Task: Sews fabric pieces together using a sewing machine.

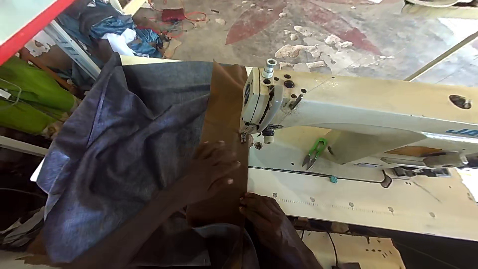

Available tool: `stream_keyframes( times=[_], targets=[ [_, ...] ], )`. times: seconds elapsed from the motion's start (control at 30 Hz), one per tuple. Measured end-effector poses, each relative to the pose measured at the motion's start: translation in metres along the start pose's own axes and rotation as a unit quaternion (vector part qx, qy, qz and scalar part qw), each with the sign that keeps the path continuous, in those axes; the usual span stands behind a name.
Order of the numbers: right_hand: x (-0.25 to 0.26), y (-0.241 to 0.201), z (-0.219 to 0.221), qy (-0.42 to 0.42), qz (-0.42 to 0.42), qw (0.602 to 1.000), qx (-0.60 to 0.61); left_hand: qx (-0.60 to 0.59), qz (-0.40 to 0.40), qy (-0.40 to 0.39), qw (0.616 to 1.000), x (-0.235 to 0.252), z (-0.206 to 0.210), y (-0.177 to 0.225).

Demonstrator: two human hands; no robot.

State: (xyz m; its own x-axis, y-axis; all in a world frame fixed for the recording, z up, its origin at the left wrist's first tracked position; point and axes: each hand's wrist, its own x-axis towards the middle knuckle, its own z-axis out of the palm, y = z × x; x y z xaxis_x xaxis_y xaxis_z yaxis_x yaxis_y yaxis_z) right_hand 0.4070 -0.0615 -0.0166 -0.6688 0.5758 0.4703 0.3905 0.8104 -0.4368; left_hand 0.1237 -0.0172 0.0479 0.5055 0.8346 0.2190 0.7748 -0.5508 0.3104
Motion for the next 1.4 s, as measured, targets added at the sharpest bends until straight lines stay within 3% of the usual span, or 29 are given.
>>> stream_keyframes(
  times=[0.07, 0.13, 0.27, 0.77, 1.4],
  targets=[
    [-0.002, 0.0, 0.001, 0.01, -0.007, 1.0, -0.006, -0.019, 0.08, -0.039, 0.996, 0.022, 0.021, -0.02],
    [-0.001, 0.001, 0.001, 0.031, -0.014, 0.999, -0.007, -0.047, 0.101, -0.039, 0.993, 0.03, 0.034, -0.035],
    [0.007, 0.001, 0.004, 0.058, -0.024, 0.998, -0.01, -0.066, 0.093, -0.048, 0.992, 0.03, 0.037, -0.039],
    [0.029, 0.01, -0.006, 0.03, 0.03, 0.996, 0.077, -0.069, 0.114, -0.034, 0.991, 0.041, 0.036, -0.052],
    [0.065, 0.045, -0.007, 0.037, 0.09, 0.993, 0.061, -0.064, 0.128, 0.017, 0.99, 0.088, 0.029, -0.087]
  ],
)
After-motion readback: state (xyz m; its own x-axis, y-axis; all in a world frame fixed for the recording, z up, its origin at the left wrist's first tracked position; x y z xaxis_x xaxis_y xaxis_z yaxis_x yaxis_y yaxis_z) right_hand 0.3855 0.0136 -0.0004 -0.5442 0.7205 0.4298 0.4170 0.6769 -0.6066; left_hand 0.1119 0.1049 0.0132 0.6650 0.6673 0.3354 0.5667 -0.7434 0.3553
